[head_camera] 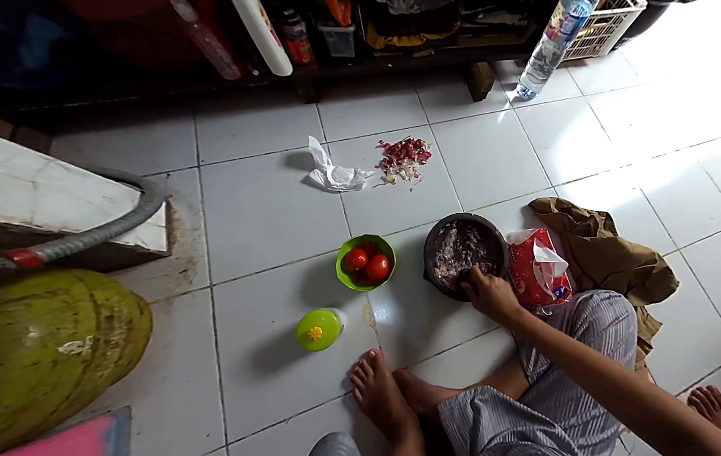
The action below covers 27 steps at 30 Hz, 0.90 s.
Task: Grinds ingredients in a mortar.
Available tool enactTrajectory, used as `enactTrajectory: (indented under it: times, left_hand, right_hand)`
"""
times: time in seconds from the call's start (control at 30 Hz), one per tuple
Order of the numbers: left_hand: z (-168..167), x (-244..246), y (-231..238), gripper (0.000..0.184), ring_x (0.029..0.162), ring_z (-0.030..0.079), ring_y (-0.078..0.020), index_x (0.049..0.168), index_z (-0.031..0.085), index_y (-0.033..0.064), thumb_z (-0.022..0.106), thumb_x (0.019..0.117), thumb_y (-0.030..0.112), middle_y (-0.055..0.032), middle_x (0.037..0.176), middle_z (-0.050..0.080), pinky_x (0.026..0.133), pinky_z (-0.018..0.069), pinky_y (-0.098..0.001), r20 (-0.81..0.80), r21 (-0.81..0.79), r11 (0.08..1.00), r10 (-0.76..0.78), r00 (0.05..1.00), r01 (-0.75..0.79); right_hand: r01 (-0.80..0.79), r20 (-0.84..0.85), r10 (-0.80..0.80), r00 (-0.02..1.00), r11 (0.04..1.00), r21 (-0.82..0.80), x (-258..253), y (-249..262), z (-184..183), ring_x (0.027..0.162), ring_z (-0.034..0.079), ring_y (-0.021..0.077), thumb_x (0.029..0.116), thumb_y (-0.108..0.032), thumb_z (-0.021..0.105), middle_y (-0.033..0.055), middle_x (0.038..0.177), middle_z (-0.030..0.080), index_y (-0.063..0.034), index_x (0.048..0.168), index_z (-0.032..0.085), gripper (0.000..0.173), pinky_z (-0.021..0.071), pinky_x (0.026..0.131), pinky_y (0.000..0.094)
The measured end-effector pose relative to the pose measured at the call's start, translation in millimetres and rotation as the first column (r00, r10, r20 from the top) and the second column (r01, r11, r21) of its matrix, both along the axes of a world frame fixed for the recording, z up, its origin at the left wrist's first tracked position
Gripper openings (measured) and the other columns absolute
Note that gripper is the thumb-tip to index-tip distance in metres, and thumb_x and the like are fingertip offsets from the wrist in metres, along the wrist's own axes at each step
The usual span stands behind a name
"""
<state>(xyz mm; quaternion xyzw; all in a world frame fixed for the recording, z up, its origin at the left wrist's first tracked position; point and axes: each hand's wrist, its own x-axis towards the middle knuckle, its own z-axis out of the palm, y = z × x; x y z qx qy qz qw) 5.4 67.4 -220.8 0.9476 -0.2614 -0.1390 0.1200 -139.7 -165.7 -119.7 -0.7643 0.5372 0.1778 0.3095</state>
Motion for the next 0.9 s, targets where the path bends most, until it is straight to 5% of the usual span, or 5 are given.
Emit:
enactTrajectory:
  times: [0.23, 0.47, 0.63, 0.77, 0.9]
  left_hand:
    - [5.3, -0.2, 0.9, 0.042, 0.145, 0.040, -0.0417, 0.147, 0.050, 0.0050, 0.041, 0.1066, 0.013, -0.0272, 0.151, 0.047, 0.116, 0.0311, -0.0601, -0.017, 0.049, 0.998, -0.041, 0.999, 0.042]
    - [5.3, 0.9, -1.6, 0.039, 0.142, 0.042, -0.0437, 0.143, 0.053, 0.0024, 0.040, 0.1081, 0.016, -0.0280, 0.147, 0.050, 0.113, 0.0335, -0.0629, -0.008, 0.019, 1.000, -0.016, 1.000, 0.017]
    - [3.7, 1.5, 7.4, 0.045, 0.145, 0.040, -0.0417, 0.148, 0.048, 0.0032, 0.035, 0.1094, 0.021, -0.0260, 0.151, 0.047, 0.116, 0.0320, -0.0596, -0.007, 0.054, 0.998, -0.044, 0.999, 0.044]
    - [6.0, -0.1, 0.4, 0.037, 0.139, 0.045, -0.0467, 0.140, 0.055, 0.0003, 0.041, 0.1083, 0.014, -0.0299, 0.143, 0.053, 0.111, 0.0346, -0.0655, -0.004, -0.027, 0.999, -0.022, 1.000, 0.022]
    - [8.3, -0.6, 1.9, 0.045, 0.143, 0.042, -0.0436, 0.145, 0.051, 0.0010, 0.035, 0.1104, 0.024, -0.0287, 0.148, 0.049, 0.115, 0.0326, -0.0613, -0.026, -0.040, 0.999, 0.005, 1.000, -0.006]
  right_hand:
    - [0.018, -0.013, -0.017, 1.000, 1.000, 0.024, 23.0, -82.9, 0.7, 0.120, 0.063, 0.0460, 0.1089, -0.038, 0.048, 0.0280, 0.124, 0.066, -0.0067, 0.149, 0.047, 0.051, 0.0487, 0.099, 0.0625]
    - [-0.069, -0.117, 0.067, 0.991, 0.998, -0.015, 32.7, -49.5, 13.5, 0.121, 0.062, 0.0469, 0.1116, -0.030, 0.039, 0.0301, 0.126, 0.064, -0.0045, 0.151, 0.044, 0.047, 0.0487, 0.100, 0.0606]
    - [0.018, -0.002, -0.018, 1.000, 0.991, 0.133, 21.8, -69.4, -4.7, 0.123, 0.061, 0.0455, 0.1045, -0.037, 0.056, 0.0279, 0.130, 0.063, -0.0034, 0.145, 0.051, 0.052, 0.0470, 0.101, 0.0655]
    - [-0.027, -0.074, 0.029, 0.997, 0.999, 0.023, 25.2, -36.8, 7.3, 0.120, 0.063, 0.0455, 0.1100, -0.035, 0.043, 0.0280, 0.125, 0.066, -0.0067, 0.152, 0.043, 0.051, 0.0489, 0.100, 0.0606]
    - [0.043, 0.081, -0.049, 0.996, 0.996, 0.078, 15.7, -94.2, -8.0, 0.118, 0.063, 0.0465, 0.1068, -0.037, 0.054, 0.0298, 0.123, 0.066, 0.0007, 0.137, 0.057, 0.048, 0.0481, 0.100, 0.0645]
